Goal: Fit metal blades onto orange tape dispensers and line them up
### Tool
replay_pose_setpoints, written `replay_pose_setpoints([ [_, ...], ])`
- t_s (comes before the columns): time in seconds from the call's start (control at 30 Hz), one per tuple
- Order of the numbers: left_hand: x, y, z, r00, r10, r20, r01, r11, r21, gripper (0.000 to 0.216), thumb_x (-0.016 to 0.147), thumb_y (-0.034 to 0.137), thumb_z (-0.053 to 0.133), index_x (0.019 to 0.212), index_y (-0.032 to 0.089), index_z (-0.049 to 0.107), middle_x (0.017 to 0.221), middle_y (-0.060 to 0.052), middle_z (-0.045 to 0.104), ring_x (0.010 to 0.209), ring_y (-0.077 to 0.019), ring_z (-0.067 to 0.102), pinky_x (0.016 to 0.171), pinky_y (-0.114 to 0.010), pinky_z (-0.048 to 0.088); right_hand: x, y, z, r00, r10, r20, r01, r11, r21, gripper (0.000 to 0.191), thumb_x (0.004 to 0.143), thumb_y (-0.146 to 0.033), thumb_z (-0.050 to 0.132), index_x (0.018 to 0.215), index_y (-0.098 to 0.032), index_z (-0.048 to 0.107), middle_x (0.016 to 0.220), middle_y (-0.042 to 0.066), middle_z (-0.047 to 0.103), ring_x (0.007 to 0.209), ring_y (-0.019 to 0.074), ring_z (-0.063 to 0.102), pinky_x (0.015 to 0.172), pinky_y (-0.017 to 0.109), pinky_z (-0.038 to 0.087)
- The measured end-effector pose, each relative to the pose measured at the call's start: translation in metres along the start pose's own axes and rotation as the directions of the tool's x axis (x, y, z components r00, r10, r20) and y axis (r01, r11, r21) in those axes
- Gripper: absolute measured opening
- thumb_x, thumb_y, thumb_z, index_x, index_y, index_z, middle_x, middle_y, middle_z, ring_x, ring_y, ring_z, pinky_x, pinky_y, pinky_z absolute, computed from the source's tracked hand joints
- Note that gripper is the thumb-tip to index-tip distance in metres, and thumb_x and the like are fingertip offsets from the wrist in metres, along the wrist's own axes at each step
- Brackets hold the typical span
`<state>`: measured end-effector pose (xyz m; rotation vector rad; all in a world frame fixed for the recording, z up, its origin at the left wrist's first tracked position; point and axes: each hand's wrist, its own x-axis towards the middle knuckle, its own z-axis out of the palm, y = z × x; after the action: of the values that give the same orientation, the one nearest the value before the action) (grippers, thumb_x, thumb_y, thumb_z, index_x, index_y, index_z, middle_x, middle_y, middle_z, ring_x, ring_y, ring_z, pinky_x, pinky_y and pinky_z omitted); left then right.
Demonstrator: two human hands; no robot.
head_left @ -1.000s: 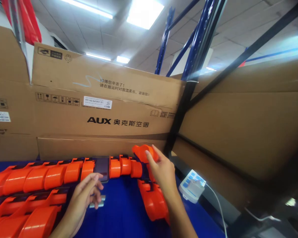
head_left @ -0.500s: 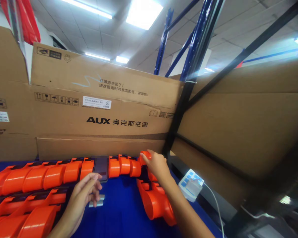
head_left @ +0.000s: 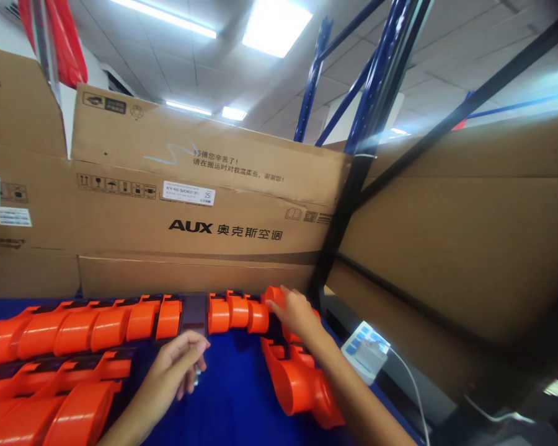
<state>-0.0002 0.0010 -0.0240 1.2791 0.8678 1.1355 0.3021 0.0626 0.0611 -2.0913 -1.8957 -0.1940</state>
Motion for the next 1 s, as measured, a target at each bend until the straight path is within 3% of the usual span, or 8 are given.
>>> replay_pose_setpoints([
  [0.13,-0.003,0.002,0.004,0.999,-0.014,0.036,0.013,0.999,0.037,0.039,0.087,0.058,0.066,0.1,0.021,0.07,0.072,-0.001,0.066,0.043,-0.0111,0.054,0.034,-0.018,0.03,0.0,0.003,-0.002,0.999,-0.022,0.039,0.022,1.0,0.017,0.037,0.095,-0.039,0.058,0.12,-0.015,0.072,0.118,0.016,0.076,0.114,0.029,0.07,0.089,0.028,0.049],
  [0.27,-0.011,0.01,0.009,0.999,0.035,0.0,-0.035,0.998,0.048,0.035,0.09,0.055,0.064,0.099,0.023,0.072,0.072,0.0,0.066,0.045,-0.0106,0.052,0.037,-0.018,0.028,0.0,0.011,-0.009,0.999,0.011,0.048,-0.011,1.0,0.006,0.033,0.094,-0.027,0.055,0.121,-0.02,0.072,0.121,0.011,0.076,0.116,0.0249,0.07,0.09,0.025,0.048],
  [0.4,-0.012,0.007,0.01,0.997,0.023,0.077,-0.029,0.997,0.077,0.034,0.09,0.055,0.064,0.094,0.022,0.073,0.067,0.001,0.065,0.044,-0.0101,0.049,0.042,-0.02,0.032,-0.002,0.023,-0.017,0.993,0.111,0.044,-0.108,0.993,-0.054,0.034,0.095,-0.03,0.051,0.119,-0.018,0.071,0.118,0.018,0.075,0.111,0.0325,0.071,0.085,0.034,0.05],
  [0.57,-0.01,0.001,0.009,0.974,-0.105,0.202,0.078,0.987,0.137,0.036,0.085,0.057,0.07,0.084,0.021,0.071,0.064,0.001,0.064,0.046,-0.0117,0.048,0.043,-0.021,0.032,-0.007,0.028,-0.019,0.975,0.193,0.111,-0.181,0.977,-0.112,0.03,0.088,-0.033,0.06,0.109,-0.018,0.074,0.11,0.021,0.076,0.103,0.0365,0.073,0.08,0.037,0.051],
  [1.0,0.002,-0.002,0.0,0.998,-0.046,0.046,0.043,0.997,0.064,0.032,0.085,0.053,0.07,0.086,0.021,0.072,0.06,0.003,0.064,0.042,-0.0119,0.051,0.042,-0.022,0.033,-0.004,0.031,-0.009,0.968,0.191,0.163,-0.17,0.976,-0.135,0.03,0.085,-0.036,0.062,0.104,-0.018,0.074,0.103,0.019,0.078,0.098,0.0353,0.075,0.075,0.035,0.05],
])
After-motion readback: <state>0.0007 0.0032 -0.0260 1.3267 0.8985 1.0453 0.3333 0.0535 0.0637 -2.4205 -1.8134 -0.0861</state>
